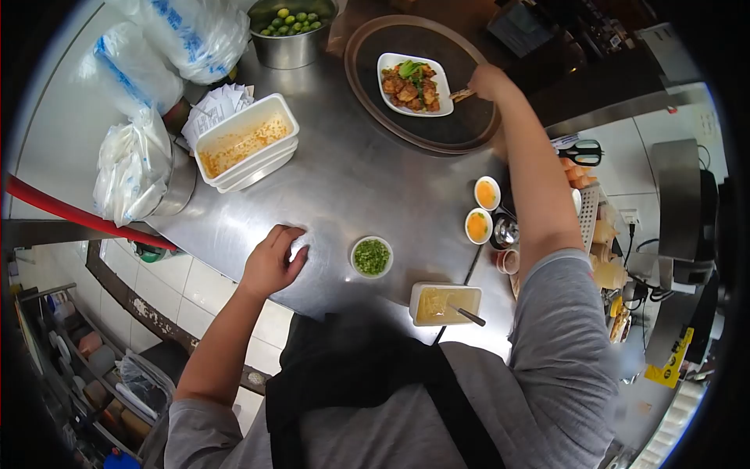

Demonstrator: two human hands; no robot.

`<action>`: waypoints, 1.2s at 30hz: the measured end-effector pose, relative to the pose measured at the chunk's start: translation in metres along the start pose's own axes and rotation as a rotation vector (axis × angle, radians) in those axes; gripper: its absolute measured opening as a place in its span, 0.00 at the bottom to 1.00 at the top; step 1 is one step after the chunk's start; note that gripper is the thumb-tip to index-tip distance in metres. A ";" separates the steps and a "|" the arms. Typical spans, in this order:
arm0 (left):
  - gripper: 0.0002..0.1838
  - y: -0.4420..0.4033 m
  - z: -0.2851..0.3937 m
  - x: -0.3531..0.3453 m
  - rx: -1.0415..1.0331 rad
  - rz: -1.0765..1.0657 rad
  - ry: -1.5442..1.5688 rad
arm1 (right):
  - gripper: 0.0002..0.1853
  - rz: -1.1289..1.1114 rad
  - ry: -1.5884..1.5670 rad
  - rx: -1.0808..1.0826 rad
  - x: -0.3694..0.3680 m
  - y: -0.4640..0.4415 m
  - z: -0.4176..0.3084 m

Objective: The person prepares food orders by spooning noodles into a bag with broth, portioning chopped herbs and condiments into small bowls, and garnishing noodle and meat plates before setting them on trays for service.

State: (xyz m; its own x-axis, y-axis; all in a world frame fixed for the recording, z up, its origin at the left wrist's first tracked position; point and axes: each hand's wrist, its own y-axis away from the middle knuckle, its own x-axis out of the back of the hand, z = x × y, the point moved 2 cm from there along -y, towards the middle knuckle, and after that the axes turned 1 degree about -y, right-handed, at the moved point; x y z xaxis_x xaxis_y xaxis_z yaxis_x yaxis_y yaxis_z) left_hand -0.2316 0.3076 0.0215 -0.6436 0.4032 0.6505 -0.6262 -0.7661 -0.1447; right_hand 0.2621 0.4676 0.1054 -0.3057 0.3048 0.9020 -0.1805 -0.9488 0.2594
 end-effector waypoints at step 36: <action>0.50 0.000 0.029 -0.038 -0.300 -0.174 0.008 | 0.28 0.145 -1.126 -0.908 -0.143 0.602 -0.170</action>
State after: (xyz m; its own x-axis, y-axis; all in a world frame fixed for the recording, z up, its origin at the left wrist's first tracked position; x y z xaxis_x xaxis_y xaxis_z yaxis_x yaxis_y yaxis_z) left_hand -0.1945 0.2783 0.0187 -0.5189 0.5195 0.6788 -0.8274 -0.5048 -0.2462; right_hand 0.0382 -0.1325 0.0735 0.4312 -0.4187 0.7992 -0.8610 -0.4558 0.2258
